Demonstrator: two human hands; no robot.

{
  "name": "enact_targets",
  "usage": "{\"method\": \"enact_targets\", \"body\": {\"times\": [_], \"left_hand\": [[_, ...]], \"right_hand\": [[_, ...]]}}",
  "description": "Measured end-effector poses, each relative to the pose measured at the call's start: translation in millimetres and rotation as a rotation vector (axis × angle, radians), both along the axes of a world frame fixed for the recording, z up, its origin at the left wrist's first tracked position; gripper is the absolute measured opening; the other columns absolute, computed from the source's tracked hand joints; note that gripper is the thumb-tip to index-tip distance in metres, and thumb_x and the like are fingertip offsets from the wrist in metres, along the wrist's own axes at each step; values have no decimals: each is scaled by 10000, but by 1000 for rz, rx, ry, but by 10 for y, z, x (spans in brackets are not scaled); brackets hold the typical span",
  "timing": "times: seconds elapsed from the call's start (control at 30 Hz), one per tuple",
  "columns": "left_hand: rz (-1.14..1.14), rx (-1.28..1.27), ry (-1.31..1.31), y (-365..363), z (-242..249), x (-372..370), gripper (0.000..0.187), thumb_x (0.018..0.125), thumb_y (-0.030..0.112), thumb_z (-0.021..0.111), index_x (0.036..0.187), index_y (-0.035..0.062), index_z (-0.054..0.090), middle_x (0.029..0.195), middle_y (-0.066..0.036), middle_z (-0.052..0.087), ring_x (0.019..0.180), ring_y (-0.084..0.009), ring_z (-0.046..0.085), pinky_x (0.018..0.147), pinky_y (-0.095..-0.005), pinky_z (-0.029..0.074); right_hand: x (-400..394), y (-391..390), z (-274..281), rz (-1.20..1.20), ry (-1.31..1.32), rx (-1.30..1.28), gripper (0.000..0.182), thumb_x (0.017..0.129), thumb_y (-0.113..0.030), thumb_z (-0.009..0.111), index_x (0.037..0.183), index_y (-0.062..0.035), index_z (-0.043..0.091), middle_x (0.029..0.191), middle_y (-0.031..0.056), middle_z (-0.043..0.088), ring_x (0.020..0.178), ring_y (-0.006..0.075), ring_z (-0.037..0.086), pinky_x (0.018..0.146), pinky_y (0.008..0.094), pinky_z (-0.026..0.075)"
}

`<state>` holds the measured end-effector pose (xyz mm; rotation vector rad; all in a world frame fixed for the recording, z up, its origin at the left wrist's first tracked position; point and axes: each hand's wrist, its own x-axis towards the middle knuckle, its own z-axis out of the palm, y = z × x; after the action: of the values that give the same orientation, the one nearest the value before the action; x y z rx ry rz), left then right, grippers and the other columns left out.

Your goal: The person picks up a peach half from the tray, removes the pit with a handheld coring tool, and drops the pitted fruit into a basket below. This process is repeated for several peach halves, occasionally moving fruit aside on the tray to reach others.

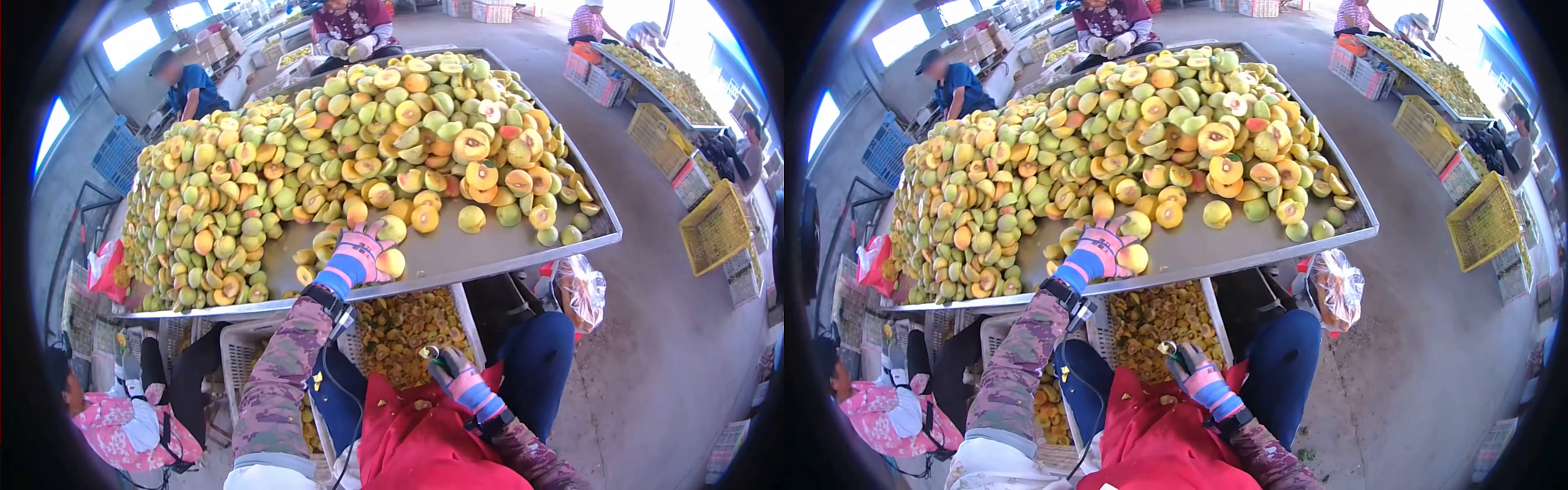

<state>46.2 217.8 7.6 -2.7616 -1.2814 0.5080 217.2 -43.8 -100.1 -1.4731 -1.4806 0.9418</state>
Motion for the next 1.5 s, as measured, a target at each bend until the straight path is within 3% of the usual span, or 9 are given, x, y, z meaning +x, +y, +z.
{"method": "enact_targets", "body": {"times": [0.27,0.4,0.47,0.53,0.6,0.73,0.97,1.1,1.5], "left_hand": [[23,90,-21,-92,-53,73,740,627,480,747,1218,90,535,1186,-88,587,1078,-266,539,910,-464,423],[307,-741,-1862,-452,51,-272,609,806,142,647,1362,84,405,1219,-57,529,1064,-180,562,846,-308,514],[262,-1072,-2166,-816,-7,-395,621,840,84,570,1413,99,330,1284,-92,491,1104,-221,551,840,-355,531],[338,-1252,-2261,-1281,-27,-562,598,866,108,521,1425,104,307,1297,-113,483,1138,-281,531,821,-430,543],[436,-1319,-2501,-1621,142,-507,496,940,311,467,1375,100,356,1240,-149,515,1048,-349,581,815,-524,530],[499,-950,-2375,-2112,153,-471,551,973,487,351,1289,38,411,1176,-134,551,1031,-298,597,847,-427,537],[426,-142,-1748,-2437,198,-380,525,905,288,527,1331,13,388,1261,-135,499,1092,-251,553,925,-362,482],[425,-810,-2539,-2463,313,-248,489,936,271,441,1341,5,372,1303,-197,487,1161,-295,520,989,-430,435],[775,-379,-2469,-2447,220,-190,323,973,345,460,971,28,518,981,-176,619,844,-240,635,715,-337,558]], "right_hand": [[-109,-145,473,28,183,-132,223,905,-221,590,1013,-40,520,746,104,598,719,227,629,635,361,488],[65,-202,661,22,625,-603,216,931,-296,556,980,-95,496,699,1,540,607,109,540,541,265,447],[61,-57,388,176,472,-643,229,926,-313,553,998,-95,554,703,22,578,571,148,574,525,267,452],[7,-21,51,198,-903,85,219,919,-253,564,1028,-67,596,755,100,637,641,243,626,570,298,480],[-71,114,113,-50,-136,5,192,906,-179,574,1024,-33,609,873,175,653,754,321,641,629,327,496],[-308,-37,1181,148,675,-382,217,972,-230,466,1044,-48,560,685,-23,519,512,53,424,461,207,345],[-631,-140,1463,109,29,207,129,916,-150,545,956,-30,517,755,220,592,720,422,581,542,436,439],[-719,-155,1501,18,-267,209,147,899,-156,566,962,-35,510,763,213,598,706,425,586,549,486,434],[-794,-158,1470,219,-407,119,269,837,-167,611,1005,10,498,821,218,605,699,397,603,570,439,481]]}}
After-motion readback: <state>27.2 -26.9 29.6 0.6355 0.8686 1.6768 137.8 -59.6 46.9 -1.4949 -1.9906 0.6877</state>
